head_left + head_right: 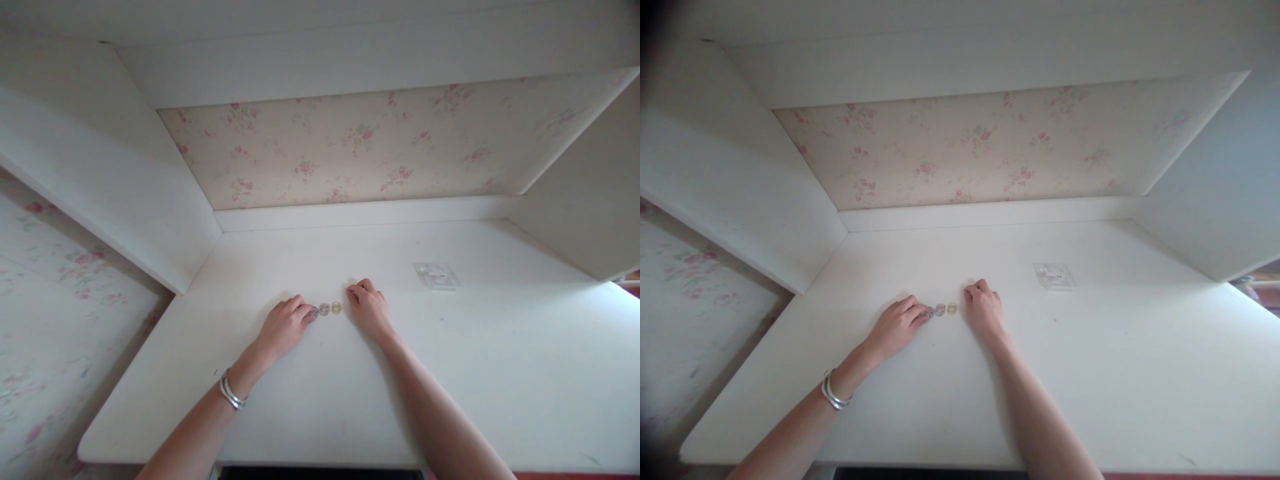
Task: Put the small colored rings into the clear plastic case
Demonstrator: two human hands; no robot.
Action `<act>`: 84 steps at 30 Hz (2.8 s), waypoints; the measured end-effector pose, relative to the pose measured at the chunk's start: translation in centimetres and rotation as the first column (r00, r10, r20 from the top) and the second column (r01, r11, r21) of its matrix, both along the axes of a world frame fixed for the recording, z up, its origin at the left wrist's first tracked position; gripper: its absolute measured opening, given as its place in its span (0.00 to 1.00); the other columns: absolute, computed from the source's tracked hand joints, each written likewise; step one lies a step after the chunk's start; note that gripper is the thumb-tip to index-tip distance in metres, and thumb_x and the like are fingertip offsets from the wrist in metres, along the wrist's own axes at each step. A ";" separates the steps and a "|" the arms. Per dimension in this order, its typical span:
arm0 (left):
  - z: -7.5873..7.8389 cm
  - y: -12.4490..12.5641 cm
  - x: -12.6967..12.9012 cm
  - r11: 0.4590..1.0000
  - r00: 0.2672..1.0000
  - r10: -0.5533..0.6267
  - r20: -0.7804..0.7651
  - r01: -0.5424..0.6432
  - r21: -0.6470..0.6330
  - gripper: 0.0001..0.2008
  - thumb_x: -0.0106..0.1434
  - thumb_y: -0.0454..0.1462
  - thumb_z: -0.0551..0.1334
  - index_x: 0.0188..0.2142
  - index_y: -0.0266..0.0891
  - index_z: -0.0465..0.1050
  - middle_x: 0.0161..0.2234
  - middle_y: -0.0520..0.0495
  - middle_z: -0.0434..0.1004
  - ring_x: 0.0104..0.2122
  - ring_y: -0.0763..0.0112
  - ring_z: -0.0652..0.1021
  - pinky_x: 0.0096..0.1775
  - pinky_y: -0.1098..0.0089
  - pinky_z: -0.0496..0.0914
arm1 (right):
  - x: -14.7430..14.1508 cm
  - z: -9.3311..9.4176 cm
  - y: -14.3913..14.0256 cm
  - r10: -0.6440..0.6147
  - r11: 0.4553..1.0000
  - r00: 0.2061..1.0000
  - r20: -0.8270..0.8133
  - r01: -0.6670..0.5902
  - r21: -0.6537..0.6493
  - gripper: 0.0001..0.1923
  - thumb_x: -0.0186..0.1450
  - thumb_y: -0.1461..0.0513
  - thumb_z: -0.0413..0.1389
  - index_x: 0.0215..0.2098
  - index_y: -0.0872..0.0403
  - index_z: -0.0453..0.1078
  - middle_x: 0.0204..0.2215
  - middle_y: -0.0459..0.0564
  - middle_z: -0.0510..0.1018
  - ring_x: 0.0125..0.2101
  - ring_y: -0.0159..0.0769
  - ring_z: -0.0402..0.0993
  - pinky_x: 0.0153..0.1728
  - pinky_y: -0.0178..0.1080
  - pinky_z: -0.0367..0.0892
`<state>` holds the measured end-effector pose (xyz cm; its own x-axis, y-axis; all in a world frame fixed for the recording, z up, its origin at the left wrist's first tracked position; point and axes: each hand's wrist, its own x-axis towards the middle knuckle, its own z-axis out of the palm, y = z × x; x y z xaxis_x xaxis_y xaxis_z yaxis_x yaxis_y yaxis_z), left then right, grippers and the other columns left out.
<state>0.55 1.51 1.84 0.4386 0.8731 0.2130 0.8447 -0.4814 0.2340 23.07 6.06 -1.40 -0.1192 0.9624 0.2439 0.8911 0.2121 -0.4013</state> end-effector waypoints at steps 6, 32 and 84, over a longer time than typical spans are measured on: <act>0.2 -0.2 0.2 1.000 0.998 -0.013 -0.063 0.012 -0.017 0.10 0.66 0.40 0.54 0.40 0.44 0.73 0.35 0.49 0.69 0.33 0.71 0.73 0.39 0.68 0.67 | -0.1 0.2 -0.2 0.071 0.997 0.997 -0.009 -0.071 -0.029 0.13 0.69 0.62 0.45 0.38 0.51 0.72 0.38 0.49 0.70 0.34 0.32 0.69 0.38 0.36 0.59; 0.4 -0.1 0.0 0.993 1.000 -0.024 0.002 0.024 -0.116 0.08 0.66 0.40 0.54 0.38 0.41 0.71 0.37 0.49 0.67 0.34 0.71 0.73 0.38 0.69 0.68 | -0.9 0.5 -2.1 0.340 0.940 0.939 -0.061 -0.341 -0.005 0.08 0.66 0.59 0.51 0.38 0.49 0.72 0.36 0.47 0.70 0.35 0.31 0.69 0.40 0.38 0.59; -0.7 0.7 -4.3 0.981 0.823 0.193 0.534 -0.180 -0.078 0.09 0.65 0.37 0.52 0.39 0.40 0.70 0.36 0.48 0.72 0.33 0.72 0.73 0.39 0.69 0.69 | 17.3 3.8 3.5 -0.425 0.817 0.809 0.406 0.536 -0.214 0.40 0.60 0.39 0.40 0.64 0.48 0.49 0.56 0.66 0.61 0.50 0.61 0.64 0.43 0.59 0.60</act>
<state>-3.70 2.17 1.11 0.0889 0.9342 0.3456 0.6554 -0.3161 0.6859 40.39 9.55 2.44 0.3603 0.9321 -0.0373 0.9314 -0.3617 -0.0406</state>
